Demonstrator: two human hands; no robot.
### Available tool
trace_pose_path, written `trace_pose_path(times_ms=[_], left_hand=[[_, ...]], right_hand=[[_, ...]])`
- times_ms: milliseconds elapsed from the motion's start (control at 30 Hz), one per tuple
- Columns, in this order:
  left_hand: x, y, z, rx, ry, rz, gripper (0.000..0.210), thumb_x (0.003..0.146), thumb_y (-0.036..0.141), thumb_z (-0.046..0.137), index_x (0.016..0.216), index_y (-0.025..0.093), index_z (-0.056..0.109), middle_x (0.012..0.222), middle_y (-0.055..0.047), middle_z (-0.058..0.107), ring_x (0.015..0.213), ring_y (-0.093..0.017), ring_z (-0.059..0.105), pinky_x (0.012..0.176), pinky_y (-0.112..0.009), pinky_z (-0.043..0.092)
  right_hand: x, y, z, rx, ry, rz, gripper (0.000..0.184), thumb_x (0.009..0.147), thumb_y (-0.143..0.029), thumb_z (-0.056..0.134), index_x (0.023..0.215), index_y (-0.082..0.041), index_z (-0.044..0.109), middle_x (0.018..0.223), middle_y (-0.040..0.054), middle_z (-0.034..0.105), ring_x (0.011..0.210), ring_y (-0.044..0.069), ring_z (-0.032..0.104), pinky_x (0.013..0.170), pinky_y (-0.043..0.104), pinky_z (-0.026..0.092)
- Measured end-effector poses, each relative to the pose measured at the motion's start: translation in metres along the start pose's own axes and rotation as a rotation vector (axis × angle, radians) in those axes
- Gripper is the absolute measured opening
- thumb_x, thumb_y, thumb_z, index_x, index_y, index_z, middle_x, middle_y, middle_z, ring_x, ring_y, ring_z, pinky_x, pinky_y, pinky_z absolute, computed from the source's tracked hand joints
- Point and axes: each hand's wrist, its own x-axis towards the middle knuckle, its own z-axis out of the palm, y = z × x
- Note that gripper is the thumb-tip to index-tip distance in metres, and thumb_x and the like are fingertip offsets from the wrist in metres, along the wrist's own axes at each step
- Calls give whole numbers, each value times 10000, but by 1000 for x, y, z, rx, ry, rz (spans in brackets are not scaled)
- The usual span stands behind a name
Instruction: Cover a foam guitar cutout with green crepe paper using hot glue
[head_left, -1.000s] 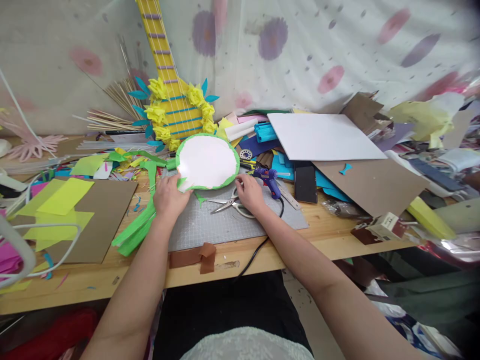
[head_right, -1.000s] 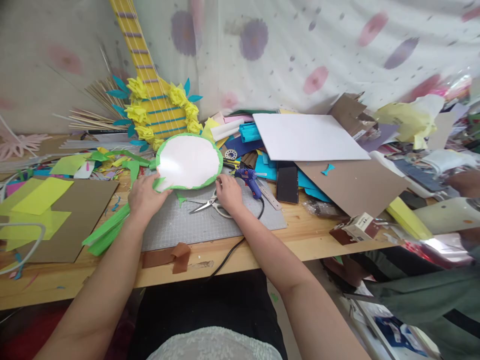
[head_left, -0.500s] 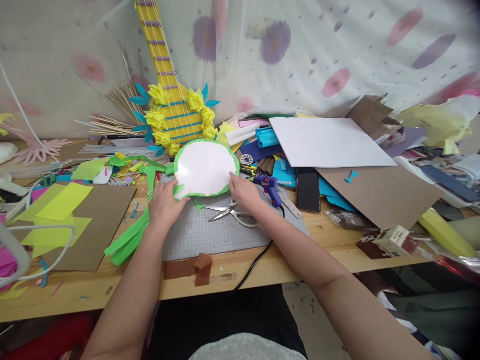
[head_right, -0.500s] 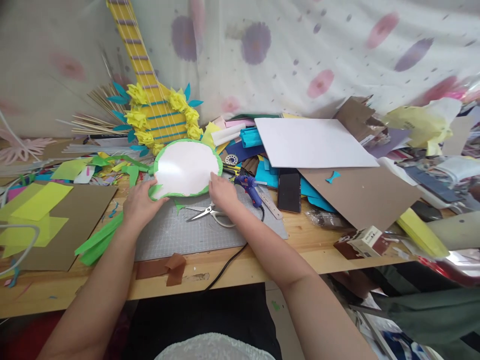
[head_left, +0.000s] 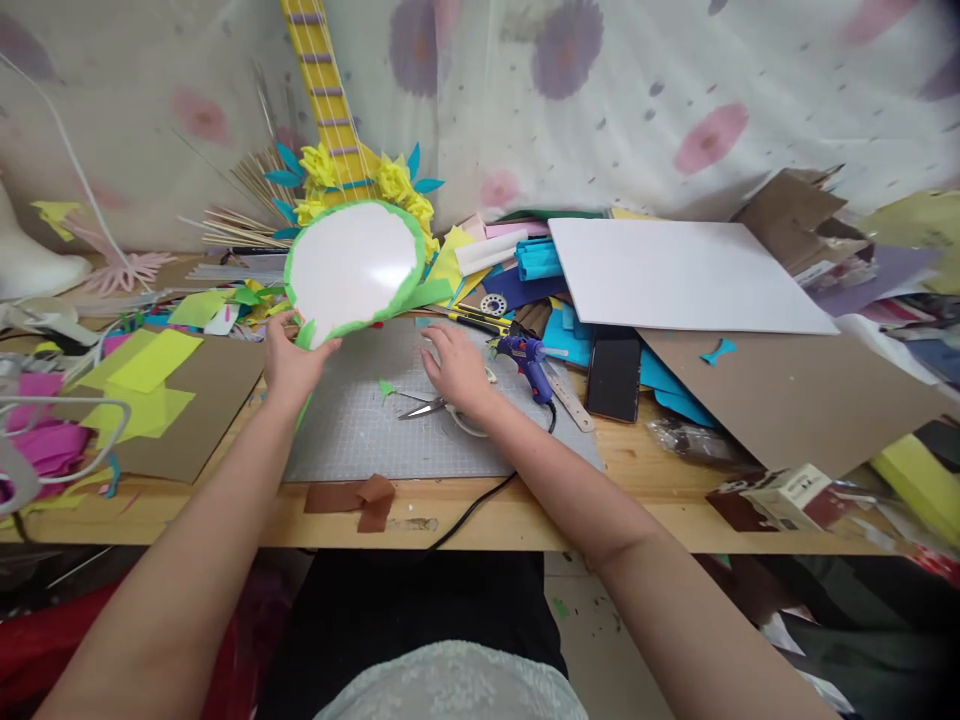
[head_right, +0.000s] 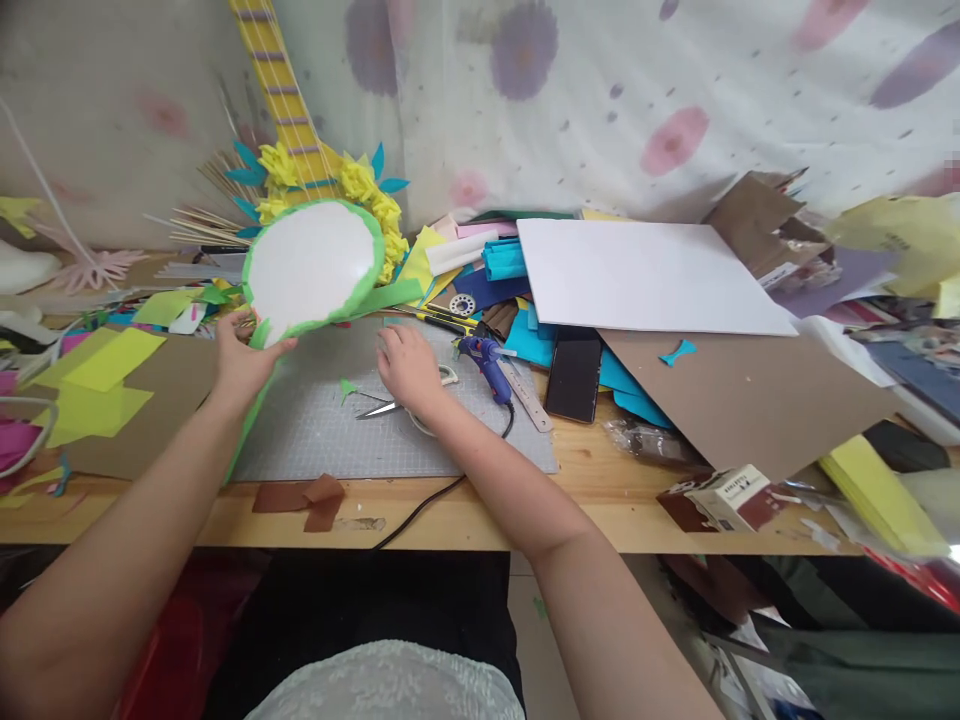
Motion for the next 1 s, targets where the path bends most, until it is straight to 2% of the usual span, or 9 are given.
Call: trace_pose_path(times_ms=[167, 267, 400, 567, 633, 733, 800, 900, 1000], left_hand=[[-3, 40, 11, -326, 125, -247, 714, 713, 237, 672, 1338, 224, 327, 1294, -110, 533, 1146, -195, 591, 956, -325, 505], [-12, 58, 18, -419, 117, -247, 636, 800, 271, 586, 1363, 249, 290, 1356, -113, 504, 1163, -173, 589, 941, -305, 514], [-19, 71, 22, -475, 154, -182, 547, 869, 251, 481, 1376, 250, 277, 1393, -119, 490, 1216, -153, 555, 948, -280, 501], [-22, 52, 16, -619, 119, -257, 396, 888, 227, 423, 1278, 213, 355, 1269, -108, 554, 1126, -145, 590, 925, -303, 501], [-28, 34, 9, -614, 252, -274, 338, 866, 223, 452, 1200, 198, 409, 1245, -111, 531, 1133, -169, 566, 975, -357, 470], [-41, 12, -4, -414, 471, 40, 369, 824, 186, 498, 1187, 199, 432, 1327, -130, 426, 1261, -208, 448, 1102, -398, 341], [-46, 7, -11, -242, 378, 329, 439, 810, 209, 541, 1235, 194, 434, 1353, -149, 401, 1329, -241, 381, 1131, -421, 298], [-40, 14, -13, 87, -79, 685, 639, 714, 286, 698, 1297, 200, 450, 1390, -150, 424, 1367, -307, 342, 1155, -473, 244], [-25, 24, -7, 333, -385, 788, 861, 621, 360, 793, 1378, 196, 416, 1480, -149, 378, 1406, -343, 287, 1174, -508, 175]], right_hand=[[-9, -27, -1, 347, -178, 21, 296, 918, -347, 528, 1156, -189, 603, 1159, 98, 660, 1009, 193, 637, 916, 349, 481], [-9, -40, 13, 610, -336, 83, 448, 884, -403, 570, 1272, -185, 519, 1253, 111, 615, 931, 162, 662, 814, 300, 522], [0, -36, 33, 734, -355, 162, 448, 836, -253, 609, 1261, -152, 509, 1174, 95, 645, 981, 173, 637, 839, 309, 511], [18, -8, 26, 678, -306, 217, 368, 841, -227, 535, 1204, -166, 544, 1068, 55, 654, 893, 165, 617, 847, 348, 495], [23, 2, 17, 570, -291, 153, 333, 825, -235, 550, 1149, -162, 578, 1107, 58, 642, 957, 176, 595, 907, 358, 462], [31, 11, 6, 453, -340, 98, 323, 878, -341, 519, 1121, -143, 598, 1151, 82, 634, 1017, 194, 578, 936, 354, 435], [38, 14, 2, 407, -378, 56, 375, 937, -408, 436, 1125, -136, 613, 1190, 97, 629, 1059, 199, 569, 959, 346, 420], [50, 17, -1, 347, -414, 0, 436, 989, -402, 337, 1115, -129, 651, 1234, 104, 627, 1117, 197, 557, 1004, 327, 389], [64, 19, 1, 288, -499, -6, 474, 1001, -388, 319, 1020, -111, 703, 1171, 112, 667, 1075, 200, 590, 989, 316, 402]])
